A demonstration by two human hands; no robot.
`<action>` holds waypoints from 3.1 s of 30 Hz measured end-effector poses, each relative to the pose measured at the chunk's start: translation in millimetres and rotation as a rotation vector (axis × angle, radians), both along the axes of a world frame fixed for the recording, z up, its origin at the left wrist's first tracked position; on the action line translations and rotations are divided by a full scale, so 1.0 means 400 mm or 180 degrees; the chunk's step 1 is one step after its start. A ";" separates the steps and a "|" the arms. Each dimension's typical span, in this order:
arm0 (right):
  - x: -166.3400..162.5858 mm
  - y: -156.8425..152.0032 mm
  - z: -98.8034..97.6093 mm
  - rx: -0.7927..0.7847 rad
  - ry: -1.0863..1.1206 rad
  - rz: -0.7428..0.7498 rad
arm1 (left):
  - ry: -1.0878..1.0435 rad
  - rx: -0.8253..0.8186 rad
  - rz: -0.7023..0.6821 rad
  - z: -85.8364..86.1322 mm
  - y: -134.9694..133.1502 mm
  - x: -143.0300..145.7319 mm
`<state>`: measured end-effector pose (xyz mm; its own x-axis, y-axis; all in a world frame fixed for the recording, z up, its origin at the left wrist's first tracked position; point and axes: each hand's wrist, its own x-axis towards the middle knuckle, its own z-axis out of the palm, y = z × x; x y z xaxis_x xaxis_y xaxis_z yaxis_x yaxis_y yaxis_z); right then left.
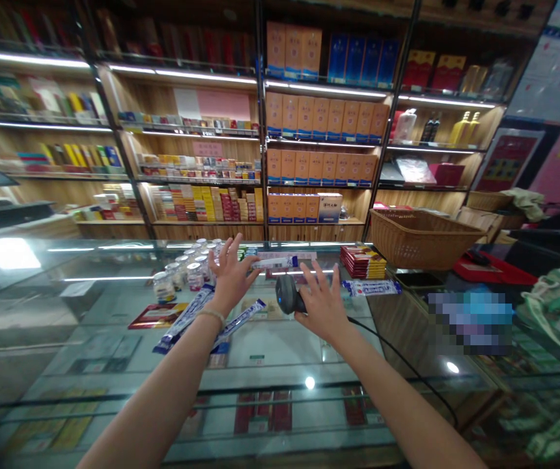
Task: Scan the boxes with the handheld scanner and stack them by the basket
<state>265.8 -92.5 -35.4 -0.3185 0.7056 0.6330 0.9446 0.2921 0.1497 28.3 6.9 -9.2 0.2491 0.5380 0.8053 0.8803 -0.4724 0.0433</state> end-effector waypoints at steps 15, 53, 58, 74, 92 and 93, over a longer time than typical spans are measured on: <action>-0.014 0.002 -0.045 -0.0216 -0.0183 0.0148 | 0.0037 0.0024 0.0023 -0.002 0.000 0.000; 0.035 0.179 0.023 0.0955 0.0254 0.0153 | 0.0198 0.0160 -0.0146 0.006 -0.007 0.020; 0.029 0.181 0.024 0.1159 0.0304 0.0208 | 0.0236 0.0285 -0.0241 0.003 -0.006 0.027; 0.036 0.169 0.042 0.0647 0.0939 0.0135 | 0.0351 0.0504 -0.0223 0.002 -0.010 0.035; 0.043 0.156 0.035 0.0537 0.0844 0.0112 | 0.0266 0.0287 -0.0264 0.005 -0.020 0.036; 0.044 0.154 0.035 0.0611 0.0774 0.0112 | 0.0263 0.0280 -0.0264 0.006 -0.020 0.035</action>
